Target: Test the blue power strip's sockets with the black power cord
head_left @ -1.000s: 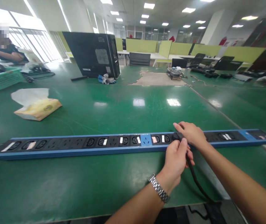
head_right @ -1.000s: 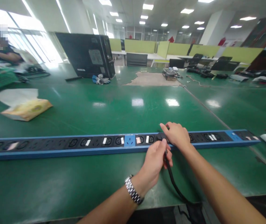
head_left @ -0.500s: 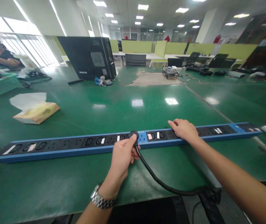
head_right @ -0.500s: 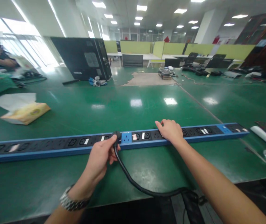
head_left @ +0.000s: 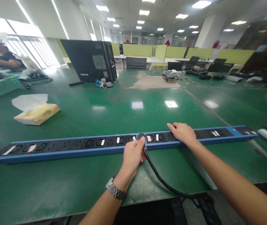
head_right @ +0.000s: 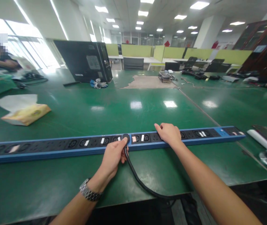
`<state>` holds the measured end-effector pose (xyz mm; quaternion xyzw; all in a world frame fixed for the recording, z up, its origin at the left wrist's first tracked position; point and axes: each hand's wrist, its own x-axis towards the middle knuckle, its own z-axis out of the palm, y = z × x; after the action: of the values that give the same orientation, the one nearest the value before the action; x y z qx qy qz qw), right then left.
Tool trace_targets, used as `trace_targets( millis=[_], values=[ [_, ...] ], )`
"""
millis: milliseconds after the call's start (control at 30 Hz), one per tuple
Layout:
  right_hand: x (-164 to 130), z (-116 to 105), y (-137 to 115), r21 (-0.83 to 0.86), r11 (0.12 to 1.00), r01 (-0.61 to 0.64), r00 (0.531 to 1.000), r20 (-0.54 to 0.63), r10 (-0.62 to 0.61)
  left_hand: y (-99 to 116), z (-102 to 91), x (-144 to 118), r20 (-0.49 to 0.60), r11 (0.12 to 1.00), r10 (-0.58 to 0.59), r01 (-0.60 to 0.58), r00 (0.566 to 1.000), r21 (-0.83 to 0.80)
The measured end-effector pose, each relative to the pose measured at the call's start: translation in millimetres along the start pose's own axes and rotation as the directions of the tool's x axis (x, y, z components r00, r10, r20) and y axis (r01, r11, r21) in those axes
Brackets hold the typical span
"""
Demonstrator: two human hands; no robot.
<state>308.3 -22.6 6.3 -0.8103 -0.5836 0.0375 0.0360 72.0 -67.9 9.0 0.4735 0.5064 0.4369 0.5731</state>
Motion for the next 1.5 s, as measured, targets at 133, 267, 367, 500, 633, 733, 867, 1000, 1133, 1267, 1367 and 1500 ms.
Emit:
trace_targets(
  millis=[133, 267, 367, 500, 633, 733, 867, 1000, 1133, 1267, 1367, 1500],
  values=[
    [-0.9, 1.1, 0.5, -0.024, 1.0, -0.014, 1.0, -0.018, 0.014, 55.8, -19.0, -13.9, -0.08, 0.884, 0.33, -0.337, 0.941, -0.324],
    [-1.3, 1.7, 1.1, -0.033, 0.999, -0.018, 1.0, -0.02, 0.018, 96.4, -73.9, -10.8, -0.105, 0.844, 0.161, -0.192, 0.981, -0.501],
    [-0.9, 1.5, 1.2, -0.035, 0.999, -0.006, 1.0, -0.018, 0.005, 77.7, -98.0, -3.6, -0.022, 0.956, -0.046, 0.037, 0.999, -0.292],
    [-0.8, 0.3, 0.5, -0.037, 0.999, -0.011, 1.0, -0.023, 0.01, 28.2, -90.6, 2.1, -0.018, 0.987, -0.142, 0.14, 0.99, -0.081],
    [0.0, -0.8, 0.0, -0.052, 0.999, -0.008, 1.0, -0.011, 0.007, 9.4, -78.3, 2.4, -0.037, 0.983, -0.174, 0.172, 0.984, -0.06],
    [1.0, -0.4, -0.2, -0.072, 0.997, 0.012, 1.0, -0.01, -0.013, 10.6, -75.9, 1.5, -0.032, 0.979, -0.184, 0.18, 0.982, -0.091],
    [1.1, 1.5, -4.2, -0.057, 0.998, 0.022, 1.0, -0.014, -0.022, 12.9, -75.1, 1.6, -0.077, 0.983, -0.132, 0.121, 0.988, -0.138],
    [0.9, 2.9, -10.5, -0.04, 0.999, 0.009, 1.0, -0.006, -0.009, 12.8, -79.5, 1.5, -0.14, 0.991, -0.074, 0.058, 0.987, -0.12],
    [0.2, 2.2, -13.1, -0.027, 0.999, -0.026, 1.0, -0.002, 0.026, 10.4, -78.9, -1.2, -0.117, 0.992, -0.063, 0.05, 0.991, -0.114],
    [-1.3, 1.4, -13.8, -0.02, 0.999, -0.03, 1.0, -0.009, 0.03, 5.1, -56.4, -0.9, 0.021, 0.992, -0.106, 0.107, 0.994, -0.063],
    [-2.1, 1.5, -14.3, -0.024, 0.999, -0.038, 0.999, -0.005, 0.038, 0.6, -35.0, 2.9, 0.043, 0.993, -0.12, 0.121, 0.992, -0.012],
    [-2.7, 2.5, -14.2, -0.03, 0.999, -0.037, 0.999, -0.009, 0.037, -4.4, -22.0, 4.1, -0.034, 0.997, -0.031, 0.033, 0.999, 0.07]
  ],
)
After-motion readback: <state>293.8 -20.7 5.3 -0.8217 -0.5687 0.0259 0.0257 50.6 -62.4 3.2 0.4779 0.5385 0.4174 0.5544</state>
